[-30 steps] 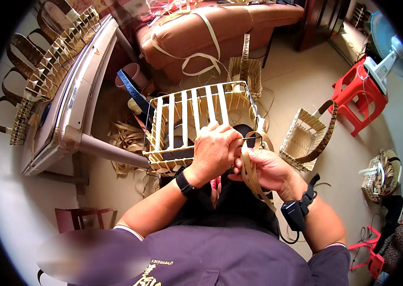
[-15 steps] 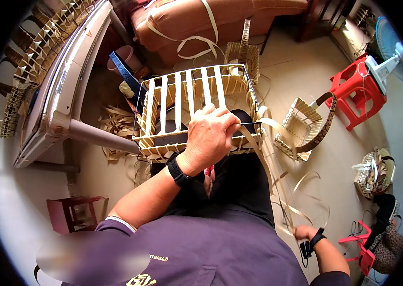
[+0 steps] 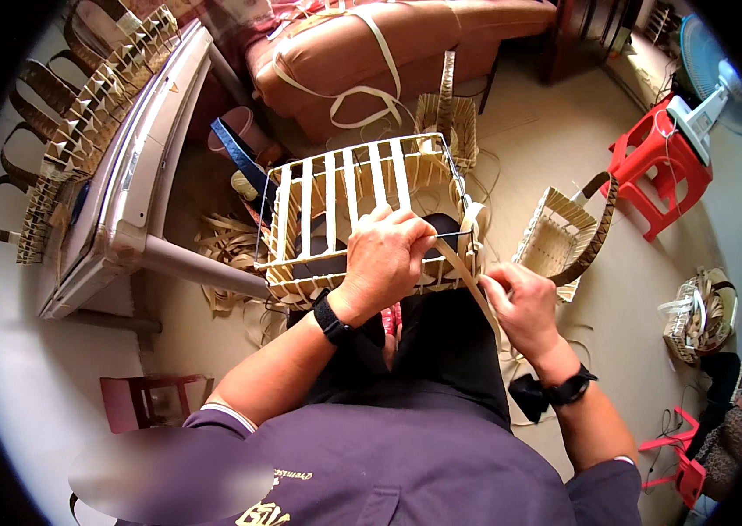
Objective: The person weaves a basket by hand, threading long bamboo strips through a rectangular frame and securing them by bending and tucking the ends.
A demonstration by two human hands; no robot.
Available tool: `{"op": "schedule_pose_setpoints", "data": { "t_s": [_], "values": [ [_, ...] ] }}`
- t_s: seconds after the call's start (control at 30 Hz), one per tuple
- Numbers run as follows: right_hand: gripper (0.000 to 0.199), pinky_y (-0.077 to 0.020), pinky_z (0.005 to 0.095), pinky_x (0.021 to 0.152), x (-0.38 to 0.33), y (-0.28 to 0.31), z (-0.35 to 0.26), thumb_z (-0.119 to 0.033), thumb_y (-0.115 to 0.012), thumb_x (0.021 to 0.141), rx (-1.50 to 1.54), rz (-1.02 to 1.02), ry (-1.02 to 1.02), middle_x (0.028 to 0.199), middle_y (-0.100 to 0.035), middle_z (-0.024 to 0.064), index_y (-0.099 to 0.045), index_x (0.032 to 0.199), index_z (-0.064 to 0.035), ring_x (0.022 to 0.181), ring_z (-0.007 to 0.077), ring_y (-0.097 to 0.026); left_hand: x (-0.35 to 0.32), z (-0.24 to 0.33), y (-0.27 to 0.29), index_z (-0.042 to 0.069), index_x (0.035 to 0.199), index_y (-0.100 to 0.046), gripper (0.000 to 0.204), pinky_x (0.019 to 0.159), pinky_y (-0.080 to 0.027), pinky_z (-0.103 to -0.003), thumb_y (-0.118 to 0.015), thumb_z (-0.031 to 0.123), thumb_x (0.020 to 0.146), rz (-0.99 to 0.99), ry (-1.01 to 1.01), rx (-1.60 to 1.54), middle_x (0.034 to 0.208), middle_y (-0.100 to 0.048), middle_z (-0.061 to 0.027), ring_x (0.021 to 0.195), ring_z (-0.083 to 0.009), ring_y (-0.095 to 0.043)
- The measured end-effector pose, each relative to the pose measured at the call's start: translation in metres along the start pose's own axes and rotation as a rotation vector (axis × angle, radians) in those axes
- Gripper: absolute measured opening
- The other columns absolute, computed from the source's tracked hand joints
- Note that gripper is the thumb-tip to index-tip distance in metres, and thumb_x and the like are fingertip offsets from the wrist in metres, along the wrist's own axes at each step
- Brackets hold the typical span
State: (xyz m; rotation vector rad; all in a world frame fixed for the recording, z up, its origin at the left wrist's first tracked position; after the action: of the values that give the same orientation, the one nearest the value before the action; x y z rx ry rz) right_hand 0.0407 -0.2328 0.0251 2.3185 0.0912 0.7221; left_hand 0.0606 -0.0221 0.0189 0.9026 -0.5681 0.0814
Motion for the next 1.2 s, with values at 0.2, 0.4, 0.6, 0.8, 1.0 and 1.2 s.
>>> {"op": "schedule_pose_setpoints", "data": {
  "t_s": [0.2, 0.4, 0.6, 0.8, 1.0, 1.2],
  "values": [
    [0.034, -0.0549, 0.0436, 0.063, 0.032, -0.030, -0.006, -0.035, -0.084, 0.097, -0.354, 0.040, 0.143, 0.080, -0.074, 0.0124, -0.073, 0.084, -0.0055, 0.068, 0.0326, -0.072, 0.001, 0.006, -0.001, 0.012, 0.089, -0.080, 0.009, 0.084, -0.053, -0.045, -0.077, 0.019, 0.095, 0.022, -0.018, -0.003, 0.092, -0.073, -0.0033, 0.093, -0.0304, -0.067],
    [0.018, -0.0553, 0.0458, 0.065, 0.032, -0.033, -0.019, -0.023, -0.078, 0.099, -0.307, 0.086, 0.029, 0.081, -0.075, 0.0136, -0.078, 0.089, -0.0076, 0.070, 0.0359, -0.073, 0.001, 0.006, -0.003, 0.013, 0.089, -0.080, 0.010, 0.084, -0.052, -0.046, -0.077, 0.020, 0.095, 0.006, -0.016, -0.005, 0.092, -0.073, -0.0036, 0.094, -0.0302, -0.067],
    [0.011, -0.0530, 0.0461, 0.071, 0.007, -0.023, 0.001, -0.012, -0.077, 0.092, -0.275, 0.006, 0.087, 0.085, -0.066, 0.0143, -0.069, 0.091, -0.0052, 0.078, 0.0359, -0.067, -0.002, 0.002, -0.001, 0.013, 0.090, -0.079, 0.010, 0.083, -0.052, -0.045, -0.076, 0.021, 0.096, 0.017, -0.012, -0.005, 0.093, -0.072, -0.0032, 0.095, -0.0297, -0.067],
    [0.015, -0.0506, 0.0513, 0.074, -0.204, 0.032, 0.137, -0.010, -0.073, 0.085, -0.617, -0.540, 0.020, 0.084, -0.061, 0.0147, -0.058, 0.083, -0.0058, 0.080, 0.0388, -0.061, -0.004, 0.008, -0.001, 0.014, 0.089, -0.077, 0.009, 0.083, -0.051, -0.044, -0.076, 0.020, 0.097, 0.035, -0.019, 0.021, 0.093, -0.072, -0.0029, 0.094, -0.0296, -0.066],
    [0.039, -0.0496, 0.0363, 0.118, -0.505, 0.166, 0.239, -0.030, -0.054, 0.105, -0.781, -1.813, -0.859, 0.131, -0.080, 0.0147, -0.078, 0.131, -0.0133, 0.134, 0.0301, -0.069, -0.002, 0.010, -0.003, 0.014, 0.089, -0.077, 0.009, 0.085, -0.050, -0.044, -0.075, 0.019, 0.097, 0.034, -0.026, 0.007, 0.092, -0.072, -0.0031, 0.094, -0.0290, -0.065],
    [0.020, -0.0600, 0.0512, 0.079, -0.214, 0.056, 0.223, -0.016, -0.065, 0.098, -0.523, -0.831, -0.486, 0.102, -0.078, 0.0228, -0.078, 0.094, -0.0013, 0.087, 0.0426, -0.075, -0.002, 0.007, 0.001, 0.014, 0.089, -0.078, 0.009, 0.085, -0.051, -0.044, -0.076, 0.020, 0.095, 0.034, -0.034, 0.031, 0.094, -0.072, -0.0032, 0.095, -0.0295, -0.066]
  ]
}}
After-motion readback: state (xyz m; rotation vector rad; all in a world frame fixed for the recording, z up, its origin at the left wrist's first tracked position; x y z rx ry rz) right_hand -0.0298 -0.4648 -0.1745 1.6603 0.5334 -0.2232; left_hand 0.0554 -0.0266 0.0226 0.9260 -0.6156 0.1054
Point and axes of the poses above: each hand's wrist, its own x-axis towards the middle knuckle, its own y-axis out of the back of the hand, z = x × y, the point moved 7 cm from there along x, towards the middle knuckle
